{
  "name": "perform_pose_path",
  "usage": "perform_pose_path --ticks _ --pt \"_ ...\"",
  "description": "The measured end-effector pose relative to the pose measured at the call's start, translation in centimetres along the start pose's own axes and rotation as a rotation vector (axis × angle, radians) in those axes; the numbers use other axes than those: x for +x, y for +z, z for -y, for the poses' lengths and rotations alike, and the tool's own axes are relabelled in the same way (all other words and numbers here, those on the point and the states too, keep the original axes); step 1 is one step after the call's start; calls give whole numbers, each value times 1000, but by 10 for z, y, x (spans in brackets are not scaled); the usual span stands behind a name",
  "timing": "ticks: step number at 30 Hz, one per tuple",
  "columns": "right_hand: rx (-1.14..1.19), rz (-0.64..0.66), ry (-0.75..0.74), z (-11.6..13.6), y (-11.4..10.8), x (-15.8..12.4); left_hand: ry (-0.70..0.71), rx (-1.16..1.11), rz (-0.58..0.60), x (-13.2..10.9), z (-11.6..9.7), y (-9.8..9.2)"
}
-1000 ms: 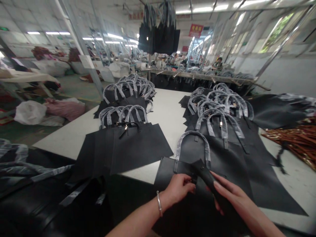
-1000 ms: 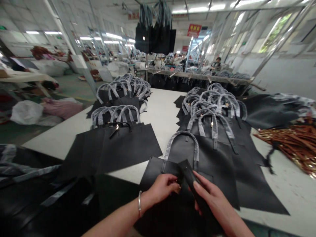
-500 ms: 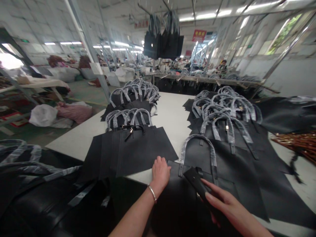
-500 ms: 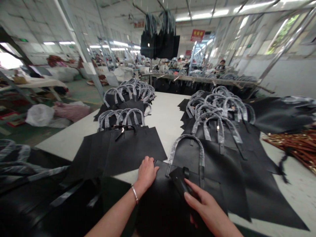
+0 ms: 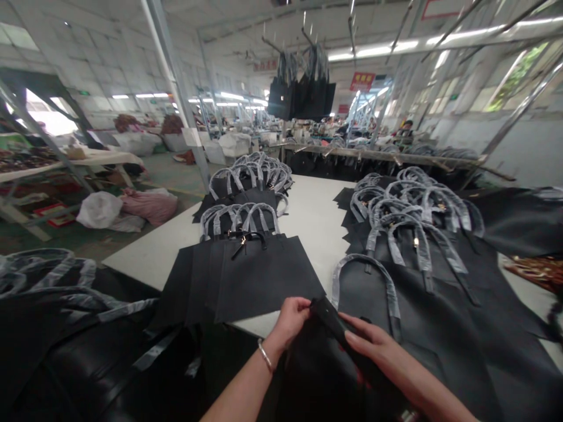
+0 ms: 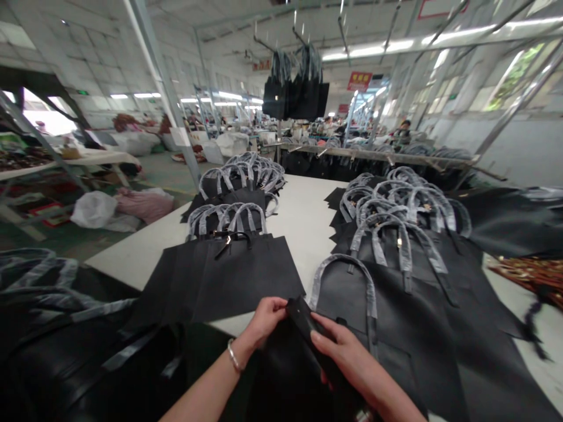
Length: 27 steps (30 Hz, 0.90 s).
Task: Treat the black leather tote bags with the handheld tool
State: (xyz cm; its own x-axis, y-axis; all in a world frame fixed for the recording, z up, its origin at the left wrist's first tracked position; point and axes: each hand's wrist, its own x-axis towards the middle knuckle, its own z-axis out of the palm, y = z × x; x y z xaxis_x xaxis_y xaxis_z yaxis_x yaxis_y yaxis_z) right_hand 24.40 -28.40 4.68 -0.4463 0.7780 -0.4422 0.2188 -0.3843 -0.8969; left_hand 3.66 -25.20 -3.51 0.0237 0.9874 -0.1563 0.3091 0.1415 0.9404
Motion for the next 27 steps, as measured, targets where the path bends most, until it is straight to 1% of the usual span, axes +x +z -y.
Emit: perform_pose_path --ticks 3,6,7,8,10,12,14,17,20,22,24,25,26,27 --pt "53 -10 -26 5 1 0 41 -228 33 -11 -5 4" --pt "73 -7 10 4 2 -5 67 -561 62 -20 -11 5" --pt "78 -3 28 4 2 -8 66 -639 79 -23 -13 4" --pt "89 -4 34 4 1 -11 61 -685 99 -24 -15 4" --pt "113 -31 -8 7 -2 -16 46 -753 136 -27 -21 0" --pt "112 -112 -73 12 -10 -24 49 -819 147 -29 -33 -9" --pt "102 -219 -91 15 -24 -34 89 -869 132 -31 -52 -27" --pt "116 -344 -66 10 -51 -55 177 -878 113 -38 -95 -65" --pt "131 -399 -47 -2 -70 -79 224 -818 79 -44 -144 -102" --pt "141 -437 -6 -10 -75 -92 251 -777 64 -43 -175 -118" --pt "159 -480 17 -17 -76 -101 264 -741 112 -35 -198 -122" --pt "173 -497 11 -20 -77 -104 261 -721 160 -29 -205 -118" --pt "186 -511 5 -25 -77 -106 253 -698 217 -23 -210 -110" --pt "197 -524 2 -29 -78 -109 240 -670 281 -16 -211 -97"
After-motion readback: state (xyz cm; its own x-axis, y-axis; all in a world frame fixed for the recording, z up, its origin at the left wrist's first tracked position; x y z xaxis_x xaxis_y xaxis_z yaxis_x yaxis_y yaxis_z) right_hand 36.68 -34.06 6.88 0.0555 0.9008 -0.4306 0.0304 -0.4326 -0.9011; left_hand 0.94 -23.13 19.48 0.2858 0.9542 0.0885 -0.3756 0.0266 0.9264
